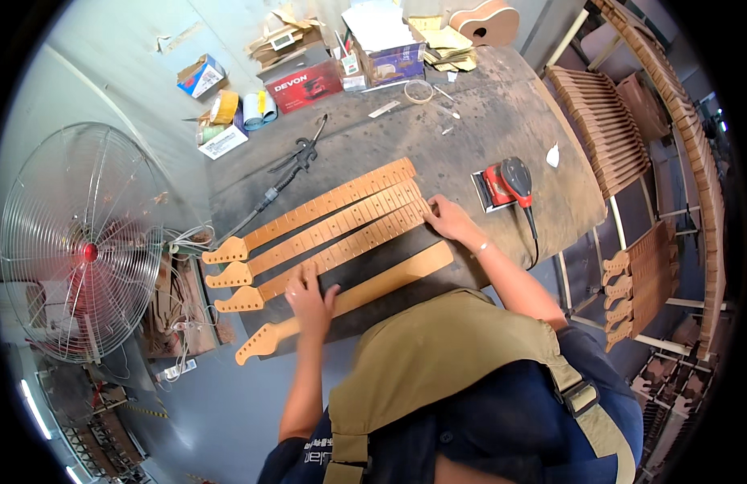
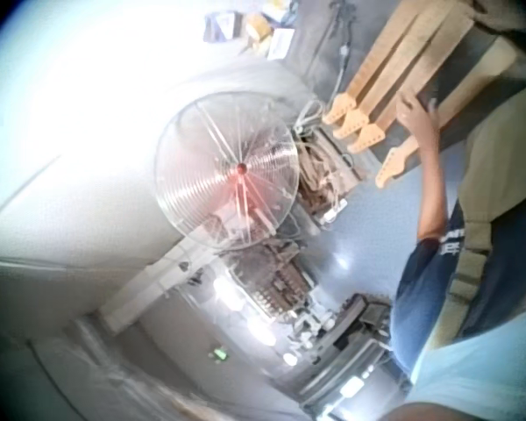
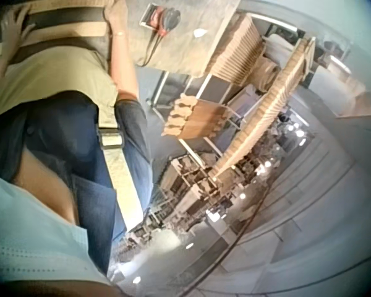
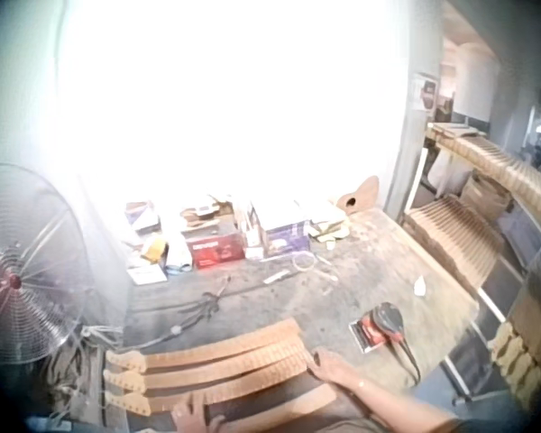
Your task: The person handles several unfinished guitar necks on a workbench, using a small tool to clean the fret slots. They then use a handheld electric sander to smooth the surface of the necks. The person also moves the necks to a drying rack and back to the workbench during the process.
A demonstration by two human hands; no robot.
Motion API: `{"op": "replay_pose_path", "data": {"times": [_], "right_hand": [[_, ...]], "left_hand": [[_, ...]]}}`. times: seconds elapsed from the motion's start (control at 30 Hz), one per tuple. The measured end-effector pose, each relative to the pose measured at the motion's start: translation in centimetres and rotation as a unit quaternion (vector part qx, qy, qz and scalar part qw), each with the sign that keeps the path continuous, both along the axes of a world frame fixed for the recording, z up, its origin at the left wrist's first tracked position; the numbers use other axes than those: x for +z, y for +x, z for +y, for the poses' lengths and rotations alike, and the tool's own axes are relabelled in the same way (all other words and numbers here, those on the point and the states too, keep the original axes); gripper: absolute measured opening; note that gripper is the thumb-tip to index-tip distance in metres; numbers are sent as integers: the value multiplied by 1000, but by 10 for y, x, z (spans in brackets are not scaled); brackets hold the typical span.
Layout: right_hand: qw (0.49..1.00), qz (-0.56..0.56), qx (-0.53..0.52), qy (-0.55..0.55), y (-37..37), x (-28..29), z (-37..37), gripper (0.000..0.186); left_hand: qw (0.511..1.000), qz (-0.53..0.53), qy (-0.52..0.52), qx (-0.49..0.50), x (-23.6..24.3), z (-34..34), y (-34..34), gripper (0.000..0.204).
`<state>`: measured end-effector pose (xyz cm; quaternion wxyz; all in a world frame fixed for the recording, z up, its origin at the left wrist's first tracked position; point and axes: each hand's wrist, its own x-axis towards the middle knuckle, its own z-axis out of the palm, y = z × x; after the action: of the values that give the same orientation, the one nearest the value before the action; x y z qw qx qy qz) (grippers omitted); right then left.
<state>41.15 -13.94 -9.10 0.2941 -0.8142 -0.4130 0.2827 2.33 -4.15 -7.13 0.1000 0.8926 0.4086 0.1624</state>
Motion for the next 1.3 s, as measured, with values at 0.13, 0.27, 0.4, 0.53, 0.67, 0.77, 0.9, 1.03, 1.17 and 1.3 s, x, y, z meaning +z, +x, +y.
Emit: {"op": "replay_pose_path", "data": {"times": [0.13,0.27,0.4,0.53,0.67,0.77,0.9,1.03,1.17,1.3], "right_hand": [[999,-32,-7,-19,-12,0,9,39],[997,72,-1,-28,-24,71,-19,45],[984,-11,139,110,-18,64,-64,66],[989,-50,132,42,-27,43,-87,61],[986,-109,125,32,-33,40,-85,60],[976,-157,104,108,-33,49,-66,66],[994,-43,1,103,-14,10,-1,69],[992,101,-79,9,0,-20,51,55],[984,163,-60,36,3,-31,47,41],[962,235,-22,141,5,-39,5,31]], "left_hand": [[998,57,8,16,-5,42,-15,68],[994,83,-24,-68,12,65,-30,39],[989,102,-36,-100,44,31,-28,35],[986,112,-79,-98,39,-4,-41,45],[988,82,-105,-75,48,-17,-32,60],[991,14,-125,-51,62,4,-23,71],[998,35,-58,-12,44,66,-3,78],[994,98,35,-23,10,104,16,74],[997,80,1,-25,-1,113,14,52],[999,1,-40,-8,13,98,11,49]]}}
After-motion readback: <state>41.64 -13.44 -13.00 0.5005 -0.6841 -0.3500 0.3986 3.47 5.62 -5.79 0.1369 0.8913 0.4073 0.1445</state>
